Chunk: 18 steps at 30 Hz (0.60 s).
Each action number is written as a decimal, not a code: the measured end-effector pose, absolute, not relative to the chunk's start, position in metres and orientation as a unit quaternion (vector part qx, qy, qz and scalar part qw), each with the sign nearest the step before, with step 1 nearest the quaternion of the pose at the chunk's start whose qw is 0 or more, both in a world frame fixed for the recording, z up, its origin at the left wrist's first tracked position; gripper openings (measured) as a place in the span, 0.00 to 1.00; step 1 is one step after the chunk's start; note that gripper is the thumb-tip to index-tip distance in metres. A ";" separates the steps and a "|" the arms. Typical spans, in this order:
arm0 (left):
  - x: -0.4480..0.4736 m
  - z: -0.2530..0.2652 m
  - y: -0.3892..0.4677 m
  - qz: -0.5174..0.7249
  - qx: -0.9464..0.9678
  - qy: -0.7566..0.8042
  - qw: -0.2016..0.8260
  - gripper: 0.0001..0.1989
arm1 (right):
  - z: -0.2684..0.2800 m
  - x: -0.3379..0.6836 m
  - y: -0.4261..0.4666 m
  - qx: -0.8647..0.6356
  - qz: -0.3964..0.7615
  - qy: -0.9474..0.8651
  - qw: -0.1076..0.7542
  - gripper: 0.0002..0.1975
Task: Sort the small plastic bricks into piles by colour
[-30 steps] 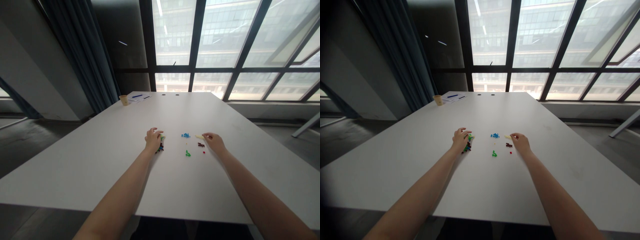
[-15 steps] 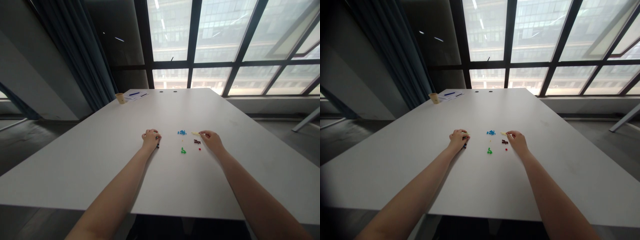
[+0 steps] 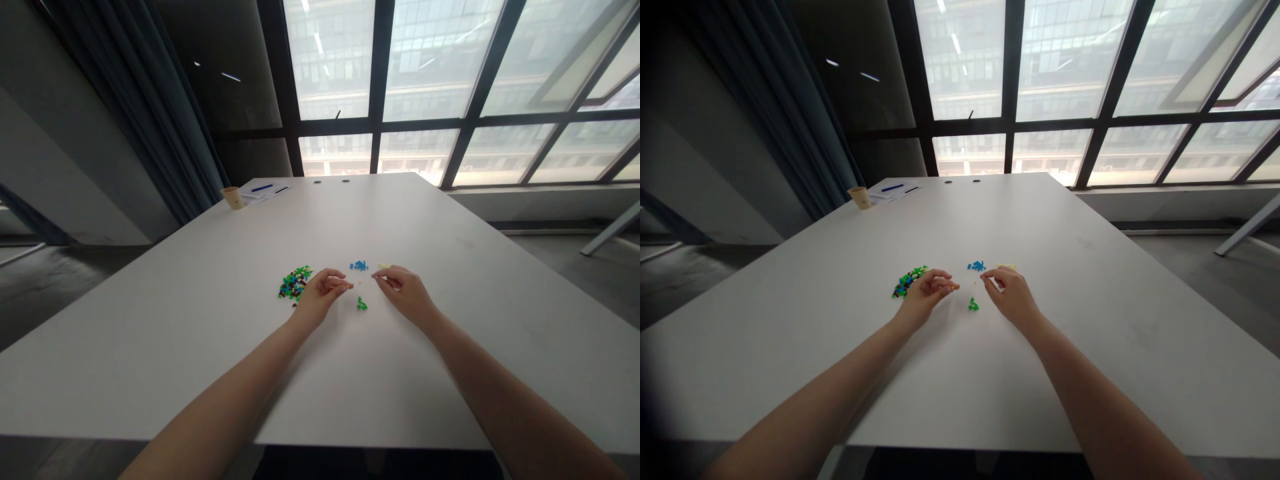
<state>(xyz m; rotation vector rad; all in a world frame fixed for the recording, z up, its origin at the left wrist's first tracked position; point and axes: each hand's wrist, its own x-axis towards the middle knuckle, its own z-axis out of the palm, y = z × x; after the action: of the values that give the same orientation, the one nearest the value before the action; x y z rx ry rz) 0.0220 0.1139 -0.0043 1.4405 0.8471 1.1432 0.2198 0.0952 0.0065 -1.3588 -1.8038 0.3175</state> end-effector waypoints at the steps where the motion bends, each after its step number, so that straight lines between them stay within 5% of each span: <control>1: 0.023 -0.004 0.112 0.475 0.595 0.348 0.547 0.12 | 0.007 0.216 0.093 -0.531 0.129 -0.726 0.417 0.10; 18: 0.024 -0.007 0.108 0.452 0.627 0.333 0.539 0.12 | 0.007 0.205 0.083 -0.427 0.088 -0.798 0.416 0.07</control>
<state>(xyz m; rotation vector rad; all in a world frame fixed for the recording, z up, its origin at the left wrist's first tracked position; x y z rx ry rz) 0.0235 0.1080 -0.0069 1.4920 0.7927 1.0755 0.2045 0.0827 0.0071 -1.0727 -2.0025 0.2219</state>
